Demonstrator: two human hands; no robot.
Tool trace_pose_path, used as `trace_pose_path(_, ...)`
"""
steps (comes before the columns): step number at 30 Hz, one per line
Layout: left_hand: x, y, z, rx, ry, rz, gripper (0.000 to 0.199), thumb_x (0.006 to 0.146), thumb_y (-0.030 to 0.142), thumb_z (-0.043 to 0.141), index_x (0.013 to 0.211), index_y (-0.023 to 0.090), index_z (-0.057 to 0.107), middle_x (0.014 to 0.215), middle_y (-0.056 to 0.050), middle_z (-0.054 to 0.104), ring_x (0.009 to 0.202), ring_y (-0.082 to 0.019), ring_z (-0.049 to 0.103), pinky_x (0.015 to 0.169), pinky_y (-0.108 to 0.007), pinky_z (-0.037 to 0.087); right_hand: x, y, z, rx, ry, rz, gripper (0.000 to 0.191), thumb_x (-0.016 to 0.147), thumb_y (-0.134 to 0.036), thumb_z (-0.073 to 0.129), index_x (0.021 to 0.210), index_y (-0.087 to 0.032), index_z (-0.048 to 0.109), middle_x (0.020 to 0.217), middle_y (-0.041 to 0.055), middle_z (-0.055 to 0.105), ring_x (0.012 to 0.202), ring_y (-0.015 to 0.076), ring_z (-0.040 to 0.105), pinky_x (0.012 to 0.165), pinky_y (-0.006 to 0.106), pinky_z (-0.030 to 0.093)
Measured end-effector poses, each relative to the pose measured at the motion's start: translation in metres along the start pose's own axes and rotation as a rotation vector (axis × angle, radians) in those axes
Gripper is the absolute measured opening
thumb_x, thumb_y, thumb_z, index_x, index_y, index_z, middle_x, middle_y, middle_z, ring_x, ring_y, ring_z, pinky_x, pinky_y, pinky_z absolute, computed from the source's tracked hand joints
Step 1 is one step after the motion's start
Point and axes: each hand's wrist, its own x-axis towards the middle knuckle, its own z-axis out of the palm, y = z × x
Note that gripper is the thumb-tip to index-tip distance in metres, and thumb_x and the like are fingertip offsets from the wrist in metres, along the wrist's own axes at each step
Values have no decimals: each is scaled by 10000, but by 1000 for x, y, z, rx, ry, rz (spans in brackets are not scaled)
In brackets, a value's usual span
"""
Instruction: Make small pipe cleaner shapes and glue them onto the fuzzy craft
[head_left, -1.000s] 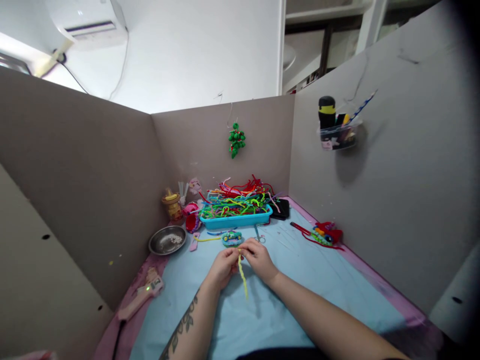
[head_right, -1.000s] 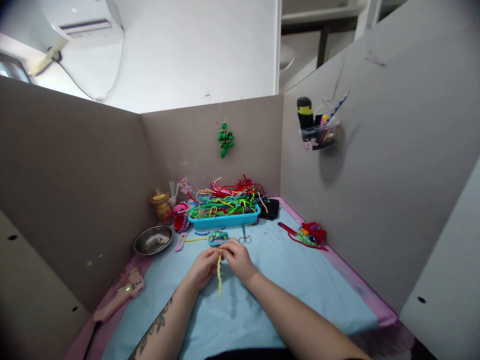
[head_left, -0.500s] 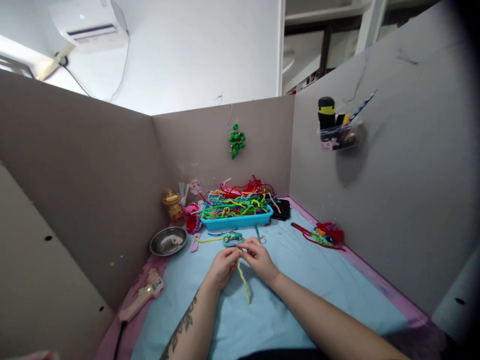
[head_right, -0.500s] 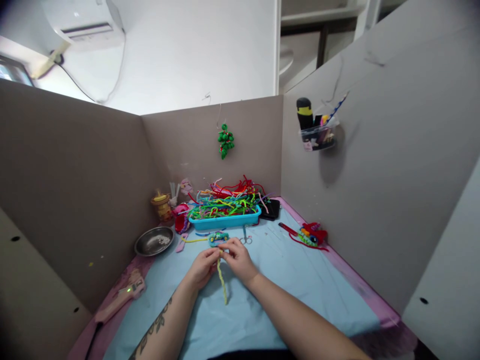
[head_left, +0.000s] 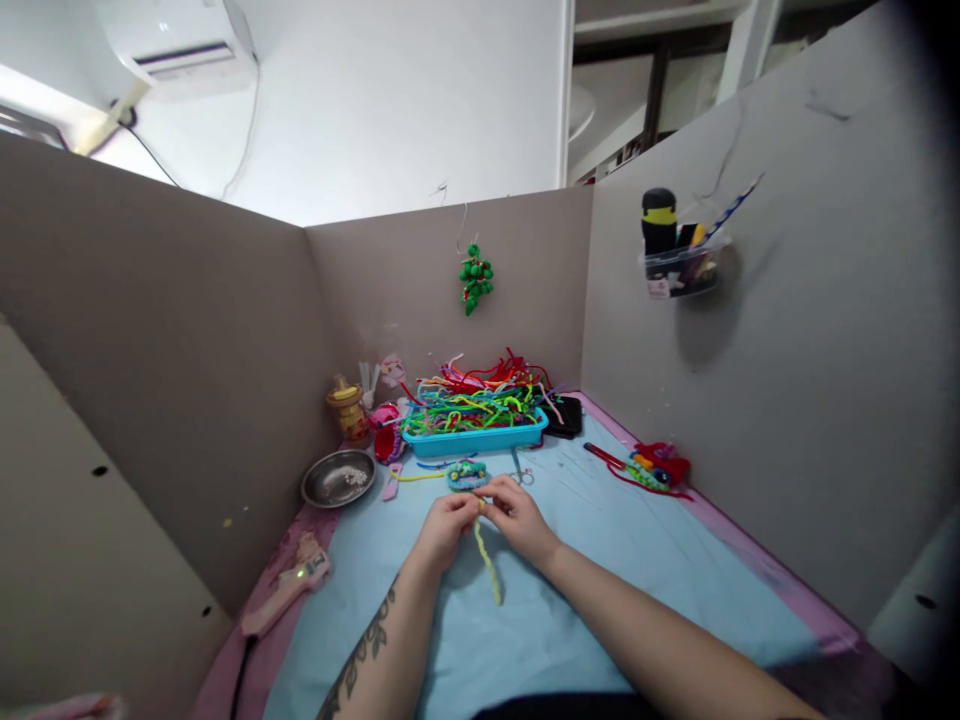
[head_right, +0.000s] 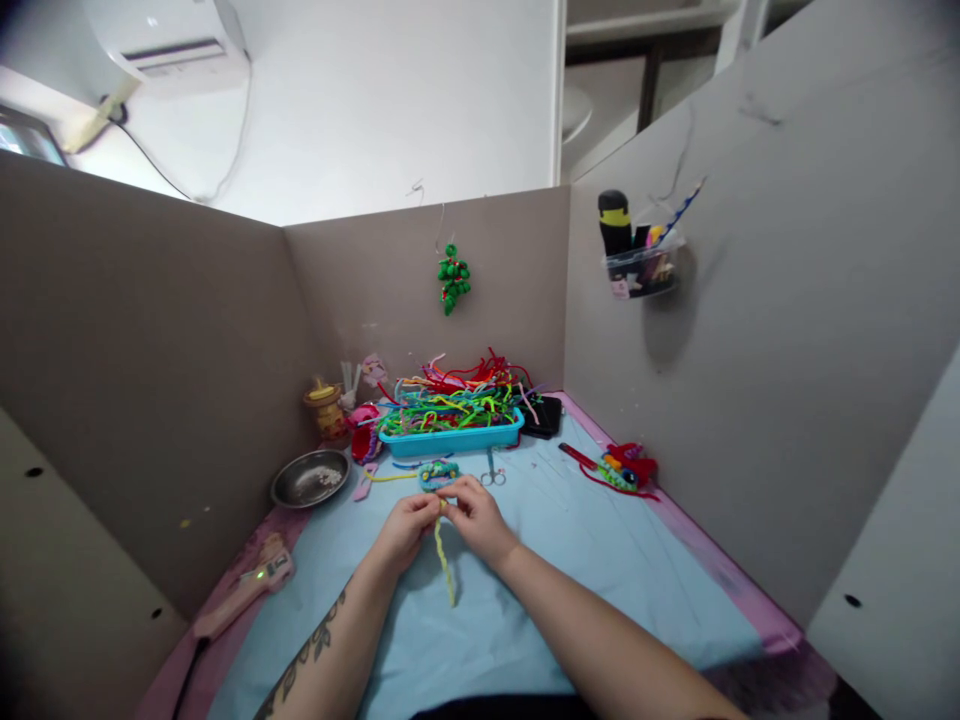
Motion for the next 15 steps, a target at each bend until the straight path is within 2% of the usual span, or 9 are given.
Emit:
trace_pose_path(9,1,-2,0,18,20,1,325,677,397,667,556,139,510,460,54,368,467,-72,282,485,-243,168,0,0,0,-6,-38,-14,170,807,-238,582,952,-219,669,845,39,540,644,124,496,571,248,415)
trace_pose_path(15,0,-2,2,-5,59,-16,306,677,409,672,624,136,545,477,56,390,453,-68,298,464,-231,187,0,-1,0,-10,-12,-4,169,815,-249,571,943,-205,671,853,47,541,671,133,513,593,255,430)
